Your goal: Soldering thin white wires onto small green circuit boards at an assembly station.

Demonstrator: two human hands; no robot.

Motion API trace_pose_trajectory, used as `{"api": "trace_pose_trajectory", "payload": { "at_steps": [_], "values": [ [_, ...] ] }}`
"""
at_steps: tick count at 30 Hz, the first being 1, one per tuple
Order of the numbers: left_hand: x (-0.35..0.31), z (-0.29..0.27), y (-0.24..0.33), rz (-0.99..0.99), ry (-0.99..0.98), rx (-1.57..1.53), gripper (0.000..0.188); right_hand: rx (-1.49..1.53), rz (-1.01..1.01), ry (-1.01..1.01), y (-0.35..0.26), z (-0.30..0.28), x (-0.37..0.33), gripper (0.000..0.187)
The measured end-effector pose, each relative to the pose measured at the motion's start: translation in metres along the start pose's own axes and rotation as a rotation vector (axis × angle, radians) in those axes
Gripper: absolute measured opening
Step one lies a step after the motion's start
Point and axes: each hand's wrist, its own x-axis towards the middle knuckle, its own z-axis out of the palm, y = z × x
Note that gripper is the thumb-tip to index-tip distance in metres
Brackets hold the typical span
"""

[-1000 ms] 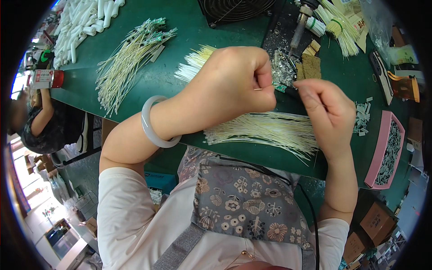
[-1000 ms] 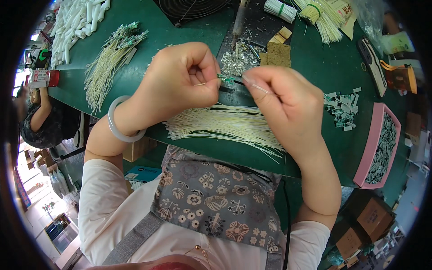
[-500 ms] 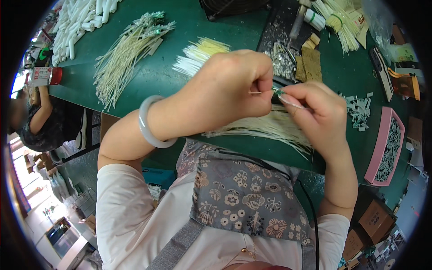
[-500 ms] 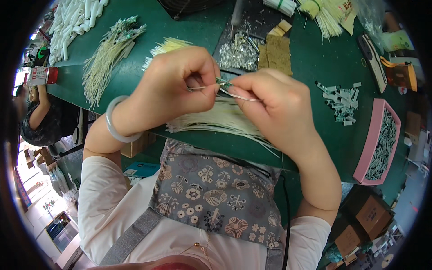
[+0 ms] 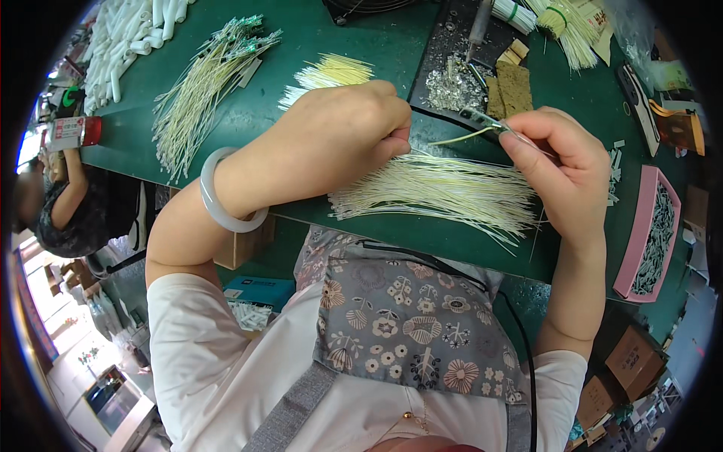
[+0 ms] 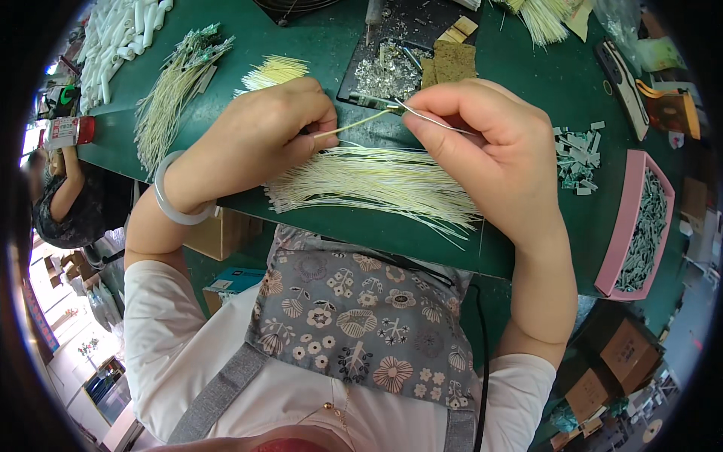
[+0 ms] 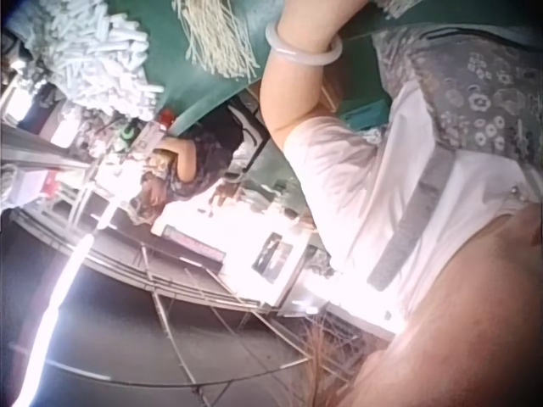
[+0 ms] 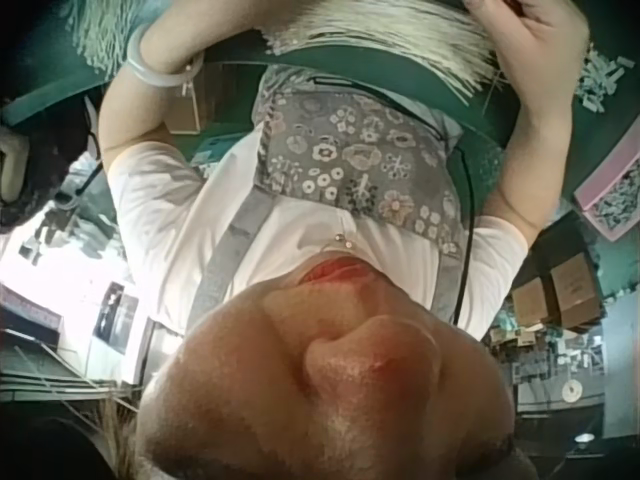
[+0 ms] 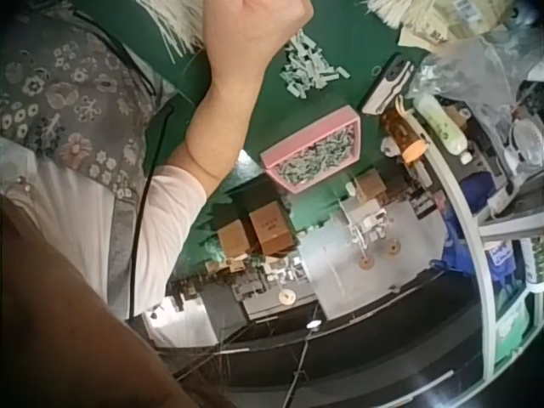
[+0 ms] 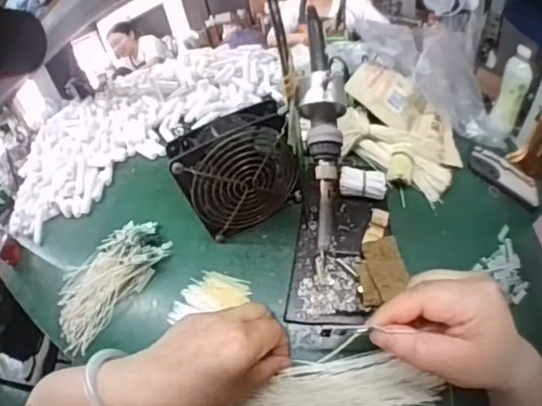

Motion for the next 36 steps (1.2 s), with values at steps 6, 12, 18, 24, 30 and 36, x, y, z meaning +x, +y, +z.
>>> {"api": "trace_pose_trajectory", "payload": {
  "at_steps": [6,12,18,24,30,36],
  "values": [
    [0.001,-0.014,0.015,0.036,0.037,-0.041,0.017,-0.033,-0.213,-0.147,0.013,0.01,0.0,0.008],
    [-0.006,-0.037,0.029,0.125,0.279,0.116,0.017,-0.042,-0.273,-0.195,0.013,0.018,-0.001,0.008],
    [-0.045,-0.074,0.024,-0.093,0.154,0.194,0.016,-0.093,-0.198,-0.258,0.012,0.001,0.001,0.007],
    [-0.025,-0.038,0.023,0.024,0.028,0.057,0.019,-0.042,-0.302,-0.321,0.007,0.019,0.001,0.009],
    [0.004,-0.011,0.021,-0.036,-0.072,-0.388,0.01,-0.059,-0.321,-0.253,0.005,0.015,0.0,0.009],
    [-0.004,-0.016,0.016,-0.227,-0.029,-0.567,0.01,-0.119,-0.23,-0.118,0.0,-0.011,-0.002,0.007]
  ]
}}
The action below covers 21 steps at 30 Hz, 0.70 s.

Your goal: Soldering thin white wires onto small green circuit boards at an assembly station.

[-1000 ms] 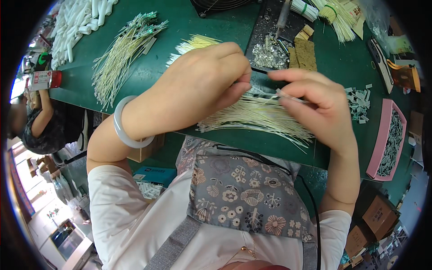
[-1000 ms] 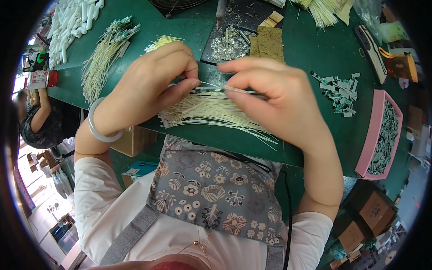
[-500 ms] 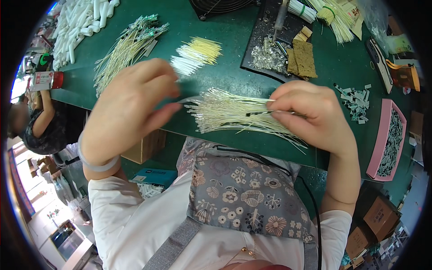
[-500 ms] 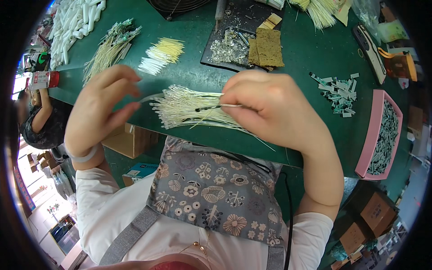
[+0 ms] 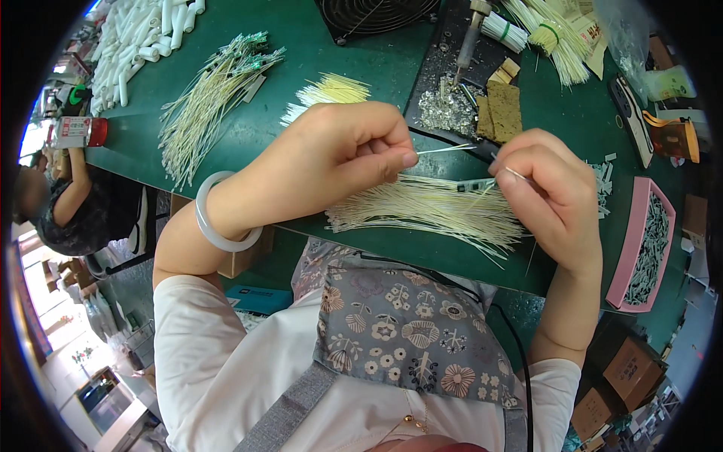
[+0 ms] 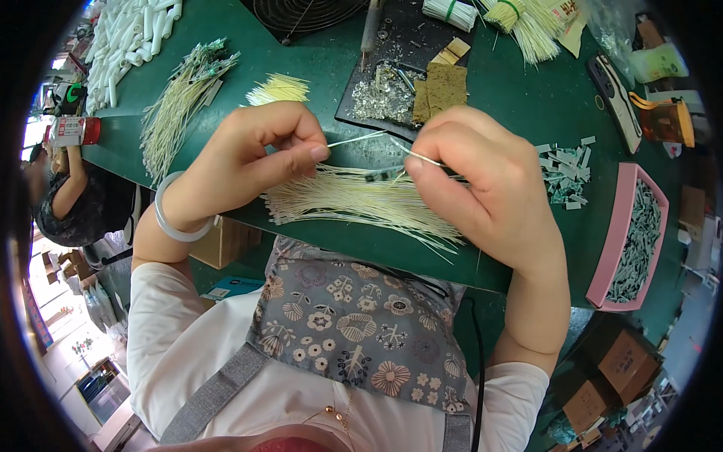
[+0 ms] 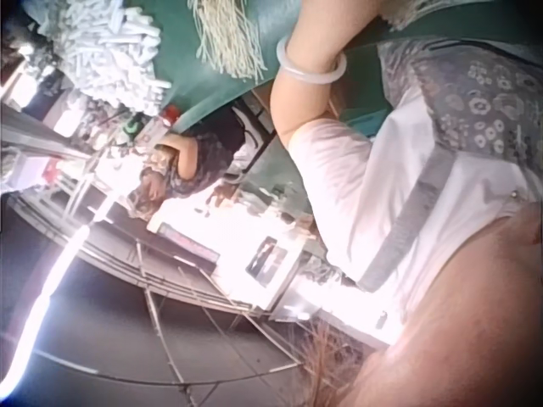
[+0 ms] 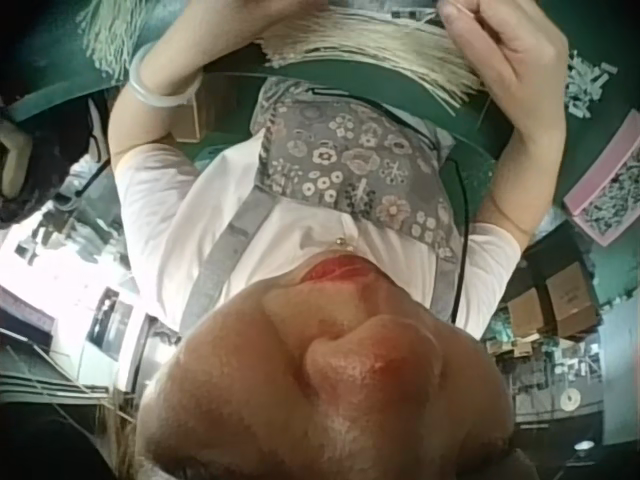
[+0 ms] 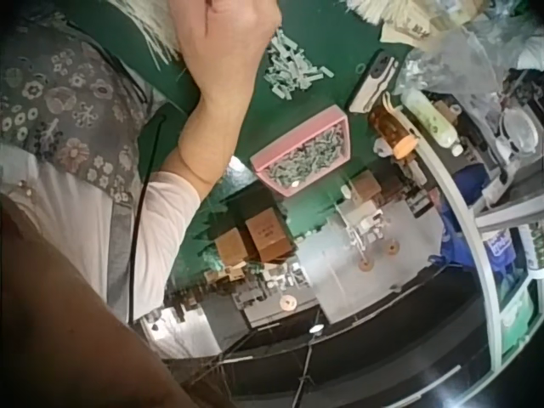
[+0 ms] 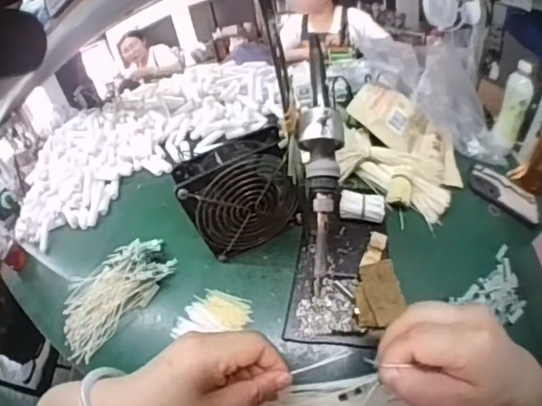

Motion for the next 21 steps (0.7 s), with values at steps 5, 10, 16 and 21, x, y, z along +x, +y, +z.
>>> {"api": "trace_pose_trajectory", "payload": {
  "at_steps": [5,10,16,21],
  "values": [
    [-0.004,-0.002,0.004,-0.036,0.015,-0.042,0.008,0.05,0.341,0.023,-0.007,0.003,0.0,0.008],
    [-0.008,0.003,0.005,0.06,0.093,0.146,0.006,0.453,0.524,0.088,-0.002,0.015,-0.001,0.016],
    [-0.009,0.006,0.005,0.095,0.071,0.225,0.006,0.451,0.483,0.093,-0.004,0.021,-0.001,0.018],
    [-0.002,0.01,0.006,0.071,0.027,0.083,0.006,0.357,0.425,0.078,-0.004,0.02,-0.001,0.013]
  ]
}}
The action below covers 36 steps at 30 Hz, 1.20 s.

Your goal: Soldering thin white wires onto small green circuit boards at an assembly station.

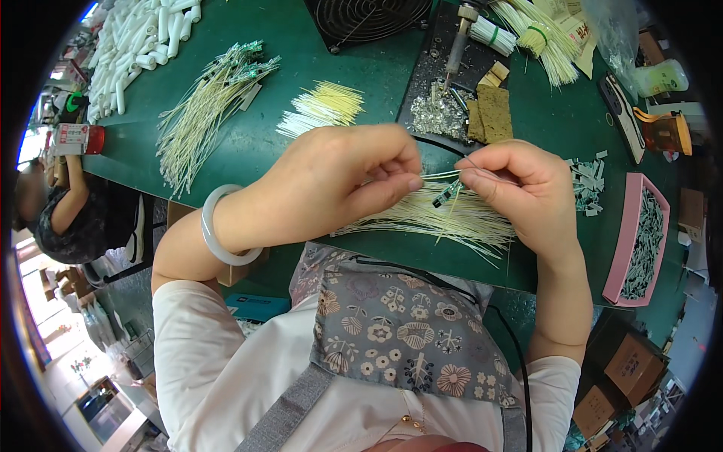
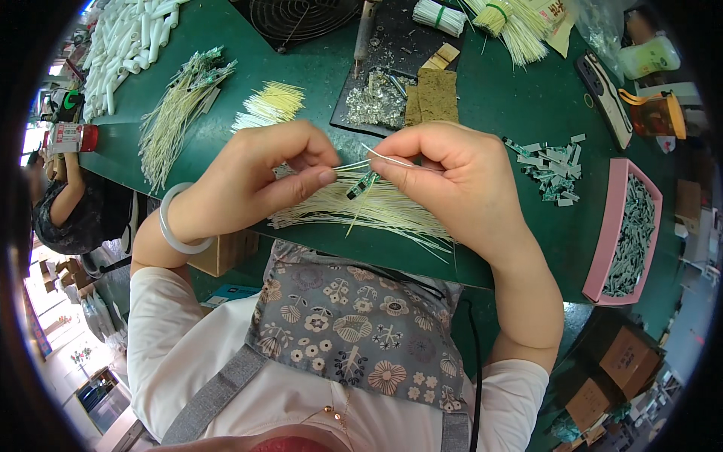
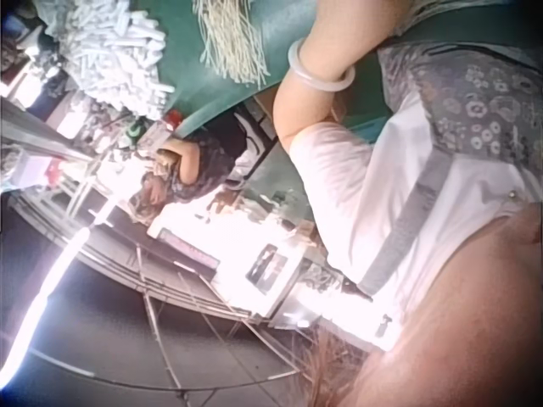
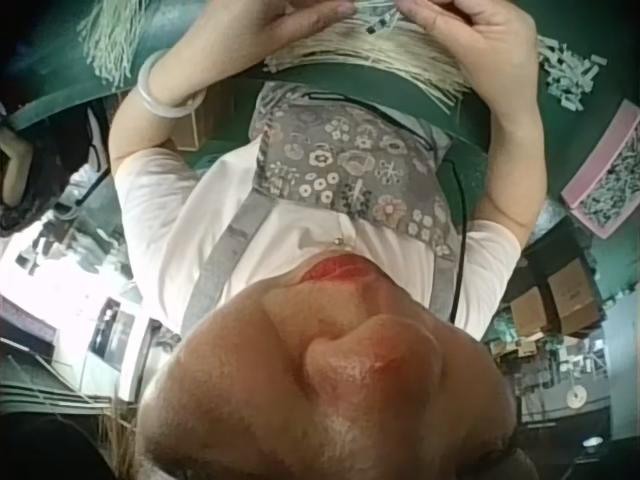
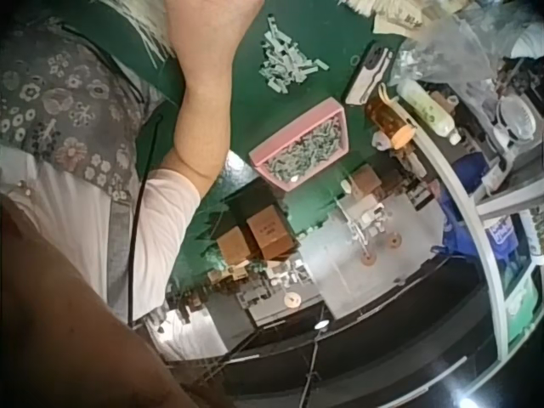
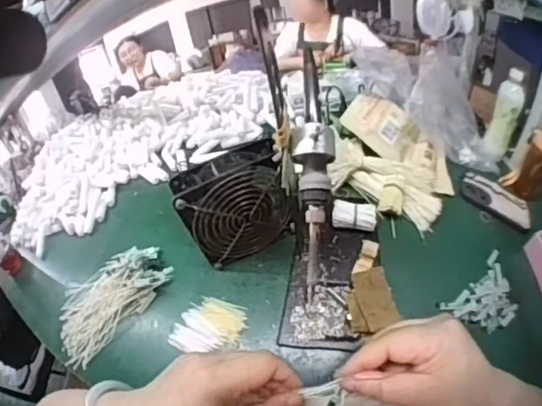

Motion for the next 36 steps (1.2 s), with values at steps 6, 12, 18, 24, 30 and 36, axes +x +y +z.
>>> {"api": "trace_pose_trajectory", "payload": {
  "at_steps": [6,12,18,24,30,36],
  "values": [
    [0.022,-0.002,0.007,-0.006,-0.078,-0.154,0.009,-0.122,-0.08,-0.003,0.0,0.001,0.0,0.012],
    [0.03,0.001,-0.002,-0.101,-0.088,-0.204,0.009,-0.184,-0.072,0.034,0.001,0.0,0.002,0.015],
    [0.03,0.002,-0.006,-0.157,-0.089,-0.286,0.008,-0.232,-0.042,0.03,0.002,0.001,0.004,0.016],
    [0.027,0.004,-0.011,-0.135,-0.072,-0.349,0.009,-0.143,-0.017,0.034,0.003,0.005,0.005,0.014],
    [0.025,0.004,-0.011,-0.174,-0.04,-0.517,0.008,-0.113,0.007,0.051,0.004,0.007,0.005,0.013],
    [0.024,0.006,-0.013,-0.16,-0.024,-0.548,0.007,-0.116,0.002,0.07,0.006,0.012,0.005,0.013]
  ]
}}
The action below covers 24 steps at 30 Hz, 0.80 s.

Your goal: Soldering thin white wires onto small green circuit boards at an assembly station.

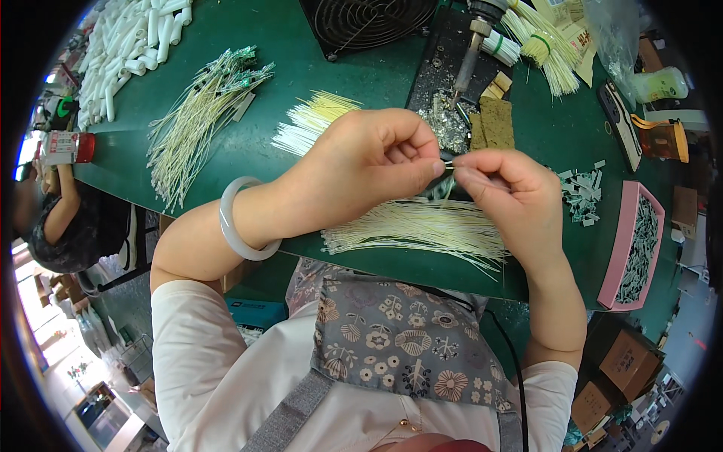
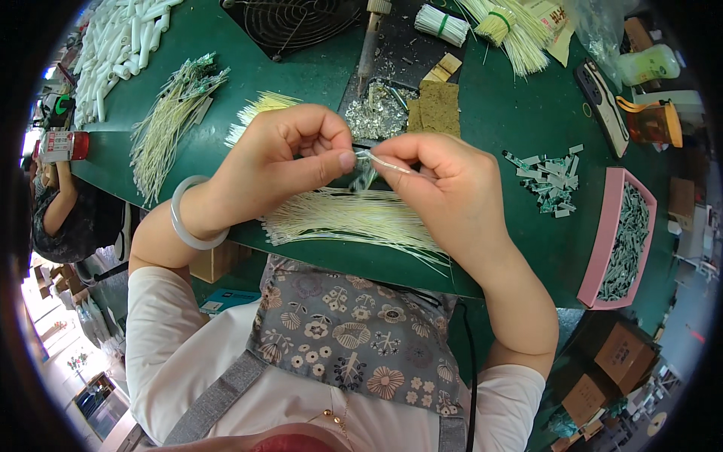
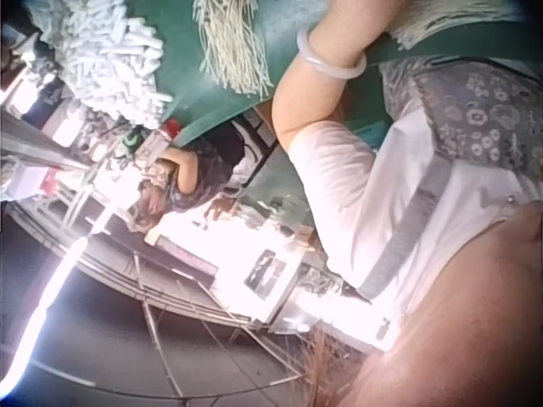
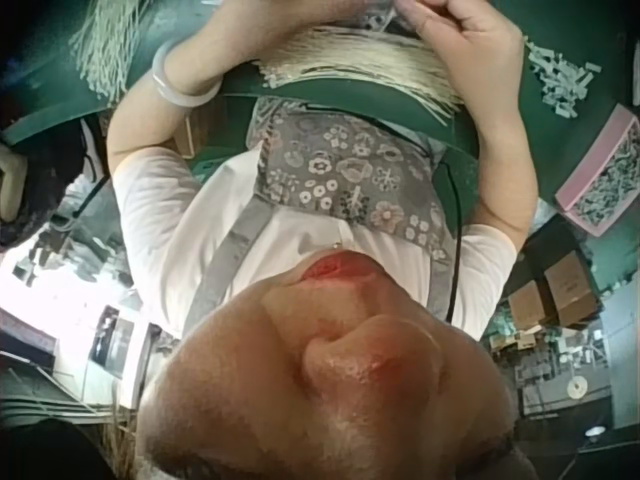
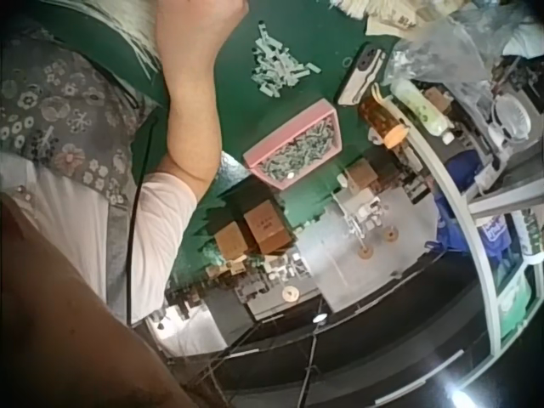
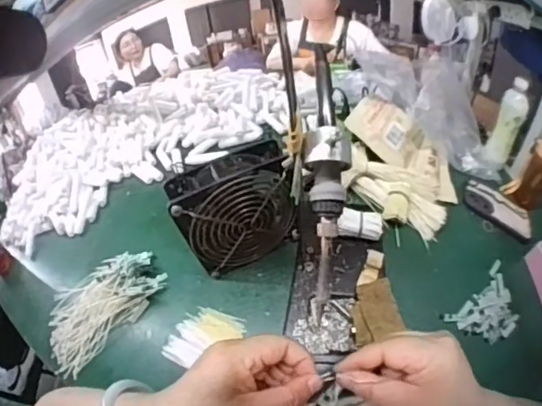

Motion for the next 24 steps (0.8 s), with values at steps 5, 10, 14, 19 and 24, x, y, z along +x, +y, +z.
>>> {"api": "trace_pose_trajectory", "payload": {
  "at_steps": [5,10,14,19,24],
  "values": [
    [0.001,0.003,-0.01,0.109,0.054,0.043,0.006,0.062,0.095,0.123,0.001,0.007,0.002,0.019],
    [0.001,0.003,-0.006,-0.021,0.056,0.063,0.007,0.143,0.135,0.118,-0.001,0.007,0.003,0.017],
    [0.003,0.003,-0.01,-0.021,0.061,0.049,0.008,0.2,0.123,0.118,-0.001,0.009,0.004,0.016],
    [0.004,0.004,-0.009,-0.028,0.093,0.033,0.009,0.246,0.14,0.116,0.0,0.01,0.003,0.016],
    [0.007,0.001,-0.009,-0.009,0.128,0.1,0.008,0.462,0.061,0.11,0.0,0.01,0.003,0.01]
  ]
}}
